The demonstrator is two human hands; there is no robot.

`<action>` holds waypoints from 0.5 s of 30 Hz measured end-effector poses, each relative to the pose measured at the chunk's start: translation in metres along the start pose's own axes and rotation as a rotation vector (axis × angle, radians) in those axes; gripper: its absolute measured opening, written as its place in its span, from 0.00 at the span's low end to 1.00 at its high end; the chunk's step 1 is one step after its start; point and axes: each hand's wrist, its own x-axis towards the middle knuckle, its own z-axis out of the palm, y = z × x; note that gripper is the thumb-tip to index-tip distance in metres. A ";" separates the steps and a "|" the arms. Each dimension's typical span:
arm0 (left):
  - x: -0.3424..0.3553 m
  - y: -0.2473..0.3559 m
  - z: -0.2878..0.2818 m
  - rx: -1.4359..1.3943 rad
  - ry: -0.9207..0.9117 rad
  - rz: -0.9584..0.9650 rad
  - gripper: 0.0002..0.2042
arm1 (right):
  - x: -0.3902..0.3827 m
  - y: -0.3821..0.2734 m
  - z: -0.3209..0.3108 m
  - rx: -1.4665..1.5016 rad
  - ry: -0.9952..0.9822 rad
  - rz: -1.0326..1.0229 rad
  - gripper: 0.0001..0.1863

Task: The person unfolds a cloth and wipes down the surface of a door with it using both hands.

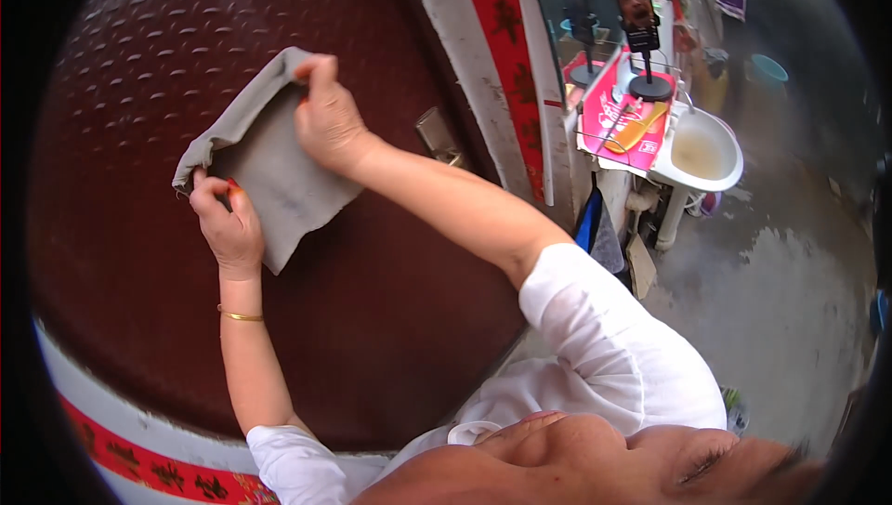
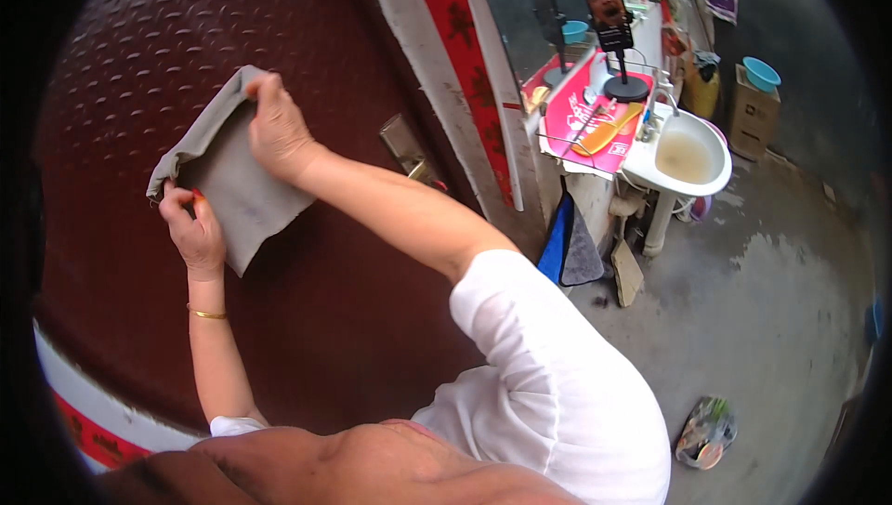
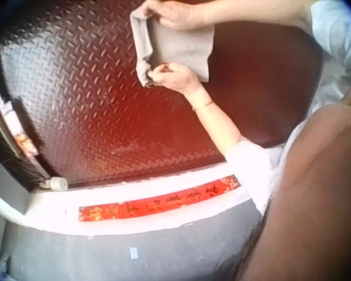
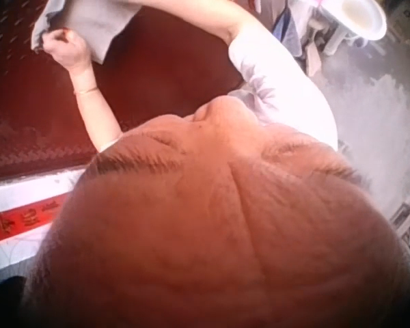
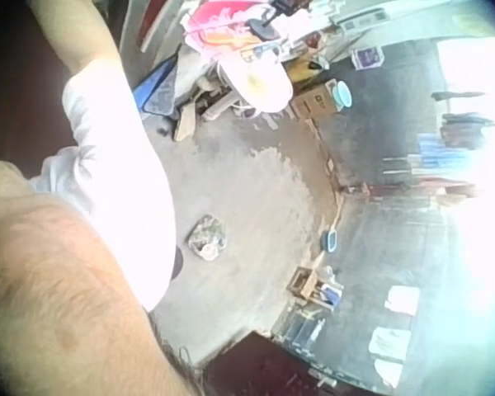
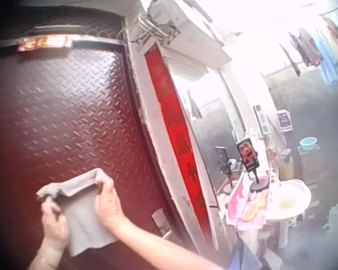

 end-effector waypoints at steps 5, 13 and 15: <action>0.010 -0.022 0.037 0.466 -0.245 -0.013 0.26 | -0.020 0.034 0.043 -0.285 -0.191 -0.166 0.23; 0.091 -0.074 0.072 0.681 -0.199 -0.025 0.30 | 0.055 0.072 0.080 -0.367 -0.158 -0.187 0.37; 0.119 -0.091 0.079 0.743 -0.131 0.021 0.28 | 0.088 0.078 0.086 -0.344 -0.167 -0.191 0.39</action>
